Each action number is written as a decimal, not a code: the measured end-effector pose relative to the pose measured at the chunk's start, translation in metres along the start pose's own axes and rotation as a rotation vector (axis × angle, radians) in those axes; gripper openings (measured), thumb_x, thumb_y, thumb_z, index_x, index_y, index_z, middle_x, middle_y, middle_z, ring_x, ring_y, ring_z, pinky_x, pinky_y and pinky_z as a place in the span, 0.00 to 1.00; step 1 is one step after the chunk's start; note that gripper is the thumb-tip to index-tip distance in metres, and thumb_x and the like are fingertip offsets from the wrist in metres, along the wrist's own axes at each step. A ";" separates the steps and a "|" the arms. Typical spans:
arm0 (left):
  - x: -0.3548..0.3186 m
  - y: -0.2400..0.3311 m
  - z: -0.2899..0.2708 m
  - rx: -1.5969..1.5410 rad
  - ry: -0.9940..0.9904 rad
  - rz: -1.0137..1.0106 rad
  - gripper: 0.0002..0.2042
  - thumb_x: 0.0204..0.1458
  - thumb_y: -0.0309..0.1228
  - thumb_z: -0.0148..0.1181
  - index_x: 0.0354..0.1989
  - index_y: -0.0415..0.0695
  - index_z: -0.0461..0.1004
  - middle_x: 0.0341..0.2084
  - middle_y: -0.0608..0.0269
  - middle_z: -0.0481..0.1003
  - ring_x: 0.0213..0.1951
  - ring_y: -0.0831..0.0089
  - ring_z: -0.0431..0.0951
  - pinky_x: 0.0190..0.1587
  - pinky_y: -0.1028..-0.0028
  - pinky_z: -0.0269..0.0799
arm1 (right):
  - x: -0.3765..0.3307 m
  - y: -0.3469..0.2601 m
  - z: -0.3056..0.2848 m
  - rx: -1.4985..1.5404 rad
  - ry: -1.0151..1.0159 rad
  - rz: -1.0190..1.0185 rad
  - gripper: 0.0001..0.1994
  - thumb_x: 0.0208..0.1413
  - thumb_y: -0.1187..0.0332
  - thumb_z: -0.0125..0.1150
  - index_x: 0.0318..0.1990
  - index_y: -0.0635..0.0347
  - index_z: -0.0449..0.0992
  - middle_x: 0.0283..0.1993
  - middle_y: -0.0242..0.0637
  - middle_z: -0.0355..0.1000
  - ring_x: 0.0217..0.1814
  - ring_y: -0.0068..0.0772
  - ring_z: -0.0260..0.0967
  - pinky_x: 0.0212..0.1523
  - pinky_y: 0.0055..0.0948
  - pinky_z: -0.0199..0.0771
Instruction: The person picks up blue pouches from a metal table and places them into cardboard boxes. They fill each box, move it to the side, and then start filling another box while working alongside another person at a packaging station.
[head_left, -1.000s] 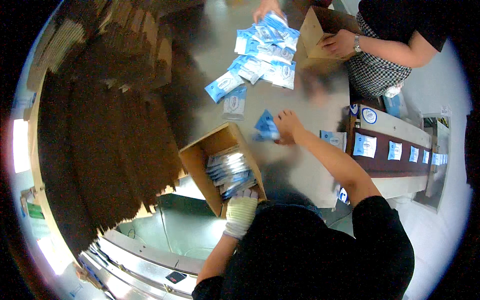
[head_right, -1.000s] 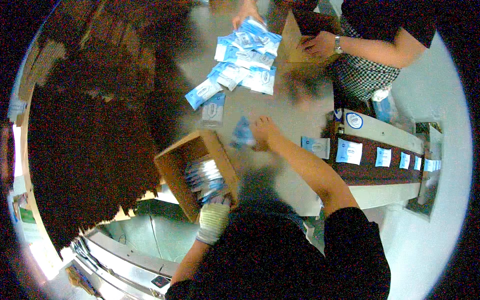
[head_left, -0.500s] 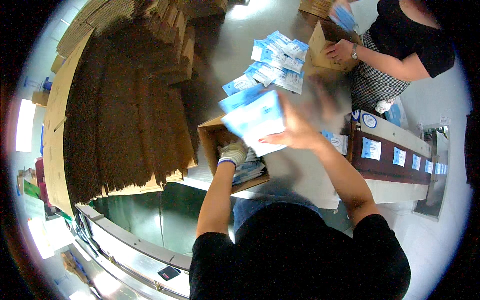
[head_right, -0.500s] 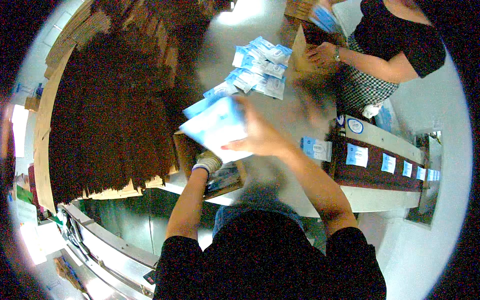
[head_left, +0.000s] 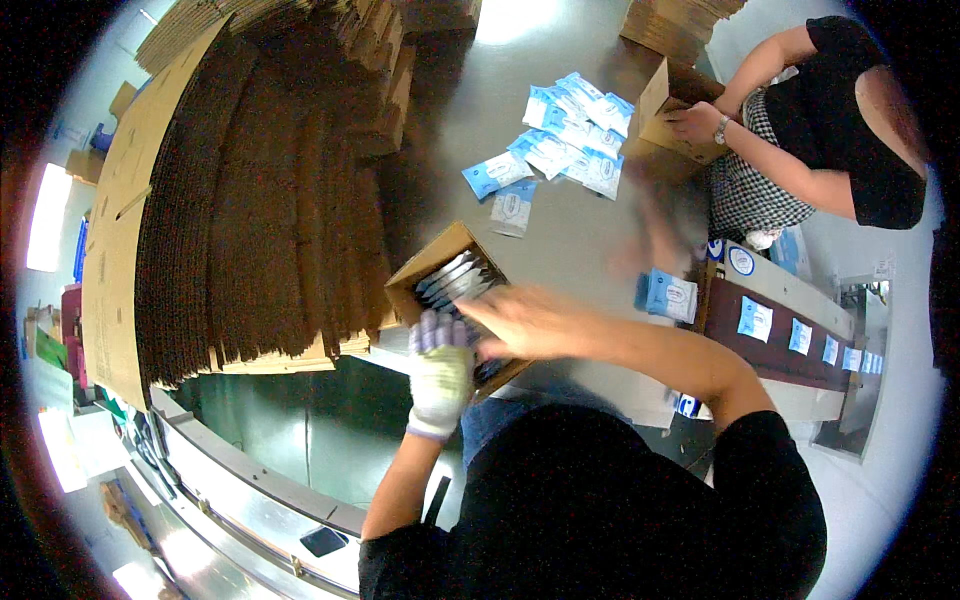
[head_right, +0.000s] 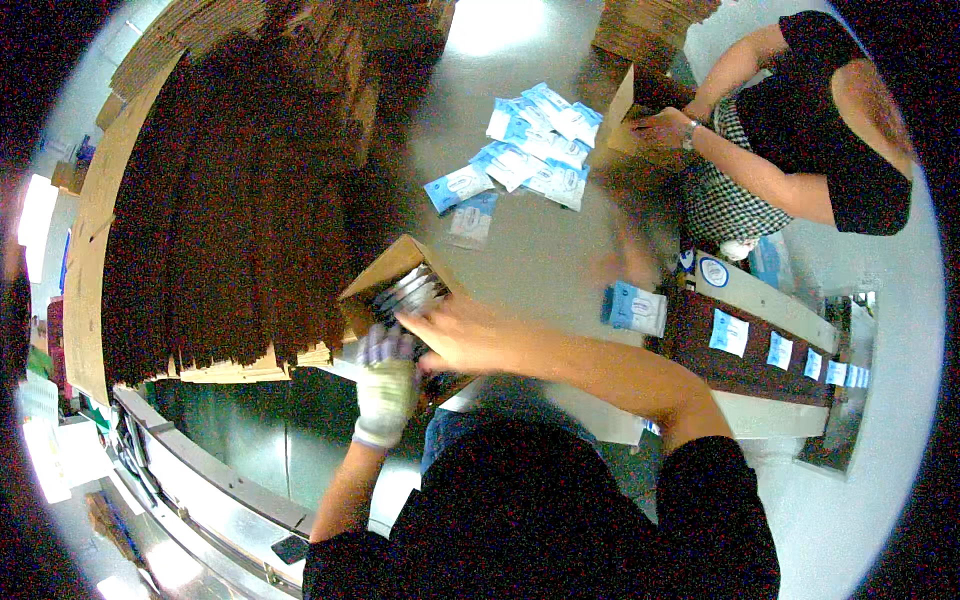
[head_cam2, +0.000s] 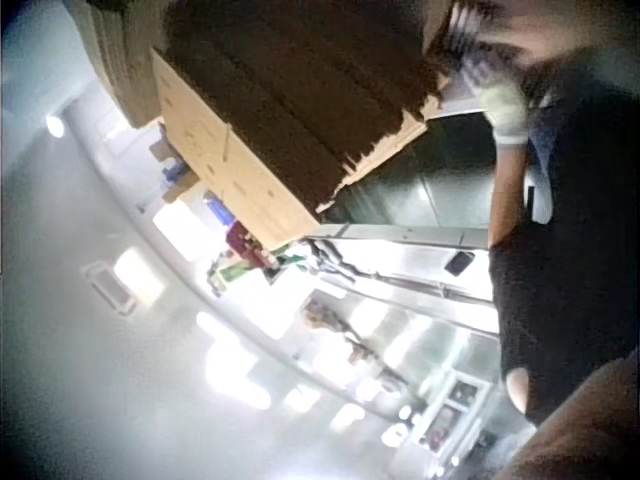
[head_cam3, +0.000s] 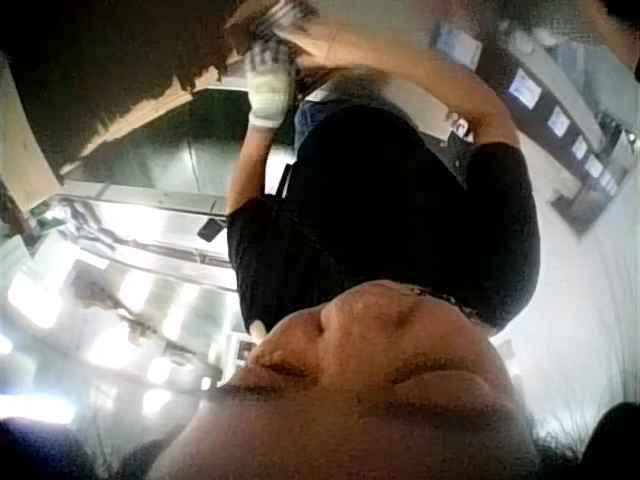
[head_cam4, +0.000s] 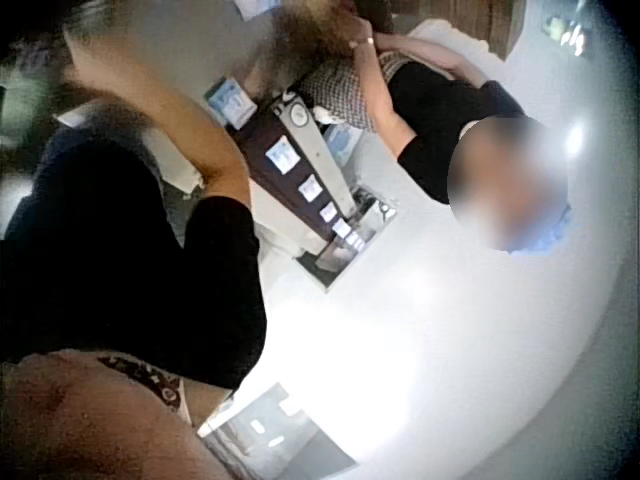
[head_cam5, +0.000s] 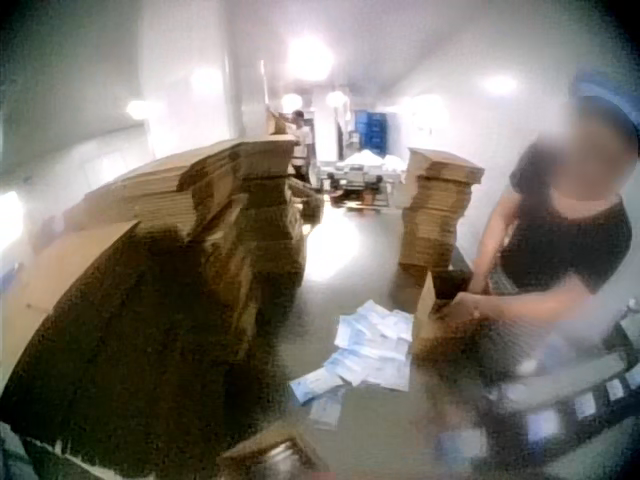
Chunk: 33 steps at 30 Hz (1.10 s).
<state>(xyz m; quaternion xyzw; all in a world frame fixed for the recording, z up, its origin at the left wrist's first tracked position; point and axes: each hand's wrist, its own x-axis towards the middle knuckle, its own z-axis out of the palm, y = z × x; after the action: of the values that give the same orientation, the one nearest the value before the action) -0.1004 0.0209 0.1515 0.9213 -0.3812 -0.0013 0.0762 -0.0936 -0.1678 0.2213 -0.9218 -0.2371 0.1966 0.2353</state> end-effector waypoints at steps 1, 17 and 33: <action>-0.008 -0.006 -0.020 -0.045 0.093 -0.054 0.27 0.43 0.37 0.55 0.53 0.39 0.59 0.53 0.50 0.61 0.53 0.54 0.63 0.55 0.57 0.59 | -0.021 -0.007 0.003 0.029 -0.154 0.021 0.26 0.51 0.58 0.55 0.56 0.60 0.61 0.47 0.52 0.66 0.51 0.48 0.64 0.50 0.39 0.63; -0.041 -0.068 -0.239 0.598 0.642 -0.565 0.19 0.54 0.31 0.47 0.53 0.35 0.61 0.54 0.42 0.61 0.57 0.51 0.60 0.58 0.54 0.56 | 0.141 0.067 0.027 -0.182 0.383 0.245 0.07 0.51 0.72 0.49 0.36 0.61 0.71 0.17 0.37 0.70 0.16 0.34 0.68 0.18 0.36 0.68; -0.028 -0.129 -0.274 -0.270 0.928 -0.786 0.17 0.54 0.24 0.48 0.53 0.37 0.65 0.51 0.56 0.67 0.51 0.69 0.66 0.54 0.73 0.61 | 0.066 0.146 0.022 -0.128 0.449 0.138 0.17 0.44 0.66 0.62 0.43 0.57 0.69 0.44 0.44 0.65 0.49 0.48 0.62 0.48 0.43 0.64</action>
<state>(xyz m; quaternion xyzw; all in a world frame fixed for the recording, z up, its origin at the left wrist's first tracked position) -0.0133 0.1689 0.4028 0.8795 0.0627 0.3232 0.3435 -0.0005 -0.2383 0.1099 -0.9695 -0.1271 -0.0128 0.2092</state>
